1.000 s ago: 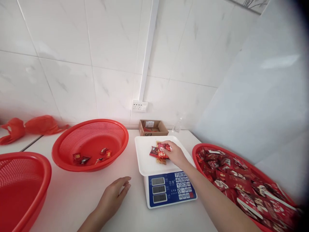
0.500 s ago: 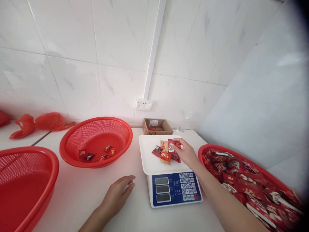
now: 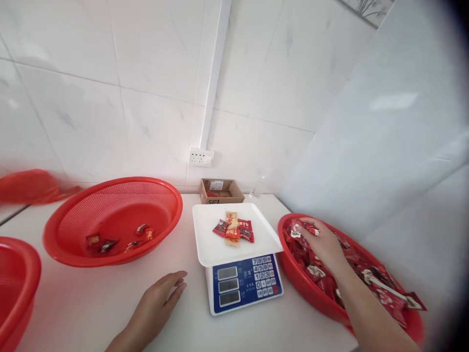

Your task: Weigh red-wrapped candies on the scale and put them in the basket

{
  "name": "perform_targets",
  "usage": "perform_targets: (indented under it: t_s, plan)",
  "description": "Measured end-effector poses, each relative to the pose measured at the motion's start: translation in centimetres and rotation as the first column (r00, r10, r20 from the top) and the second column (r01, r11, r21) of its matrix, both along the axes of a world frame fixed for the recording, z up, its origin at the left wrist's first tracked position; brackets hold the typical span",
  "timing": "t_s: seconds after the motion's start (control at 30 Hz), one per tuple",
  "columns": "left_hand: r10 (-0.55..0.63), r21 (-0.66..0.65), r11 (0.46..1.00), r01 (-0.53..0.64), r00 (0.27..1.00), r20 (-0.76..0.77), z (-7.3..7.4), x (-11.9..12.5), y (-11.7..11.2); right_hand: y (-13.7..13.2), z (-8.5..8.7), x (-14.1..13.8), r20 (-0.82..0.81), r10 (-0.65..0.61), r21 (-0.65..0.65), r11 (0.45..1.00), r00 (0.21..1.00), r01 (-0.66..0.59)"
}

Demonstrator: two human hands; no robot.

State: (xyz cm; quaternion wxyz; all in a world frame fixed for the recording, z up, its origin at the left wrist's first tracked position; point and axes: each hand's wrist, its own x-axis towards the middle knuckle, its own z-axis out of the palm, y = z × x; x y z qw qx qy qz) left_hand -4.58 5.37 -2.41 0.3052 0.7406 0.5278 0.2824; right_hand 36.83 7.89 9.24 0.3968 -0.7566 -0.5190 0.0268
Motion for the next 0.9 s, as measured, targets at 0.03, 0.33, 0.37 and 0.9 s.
perform_targets:
  t_s: [0.03,0.33,0.37,0.9]
  plan:
    - [0.003,0.001,1.000,-0.003,1.000,-0.002,-0.2,0.0,0.1,-0.5,0.0,1.0,0.008,-0.036,-0.016,0.999,0.999,0.036]
    - [0.017,0.025,1.000,-0.016,1.000,-0.015,-1.0,-0.2,0.4,-2.5,-1.8,4.7,0.118,-0.063,-0.167,0.982,0.991,0.083]
    - [0.016,0.021,1.000,-0.016,1.000,-0.020,-0.9,-0.2,0.4,-2.5,-2.0,4.7,0.131,-0.043,-0.193,0.979,0.990,0.068]
    - [0.023,0.003,1.000,-0.023,1.000,0.002,-0.6,-0.1,0.3,-0.1,-3.9,1.5,0.511,0.168,-0.510,0.849,0.843,0.140]
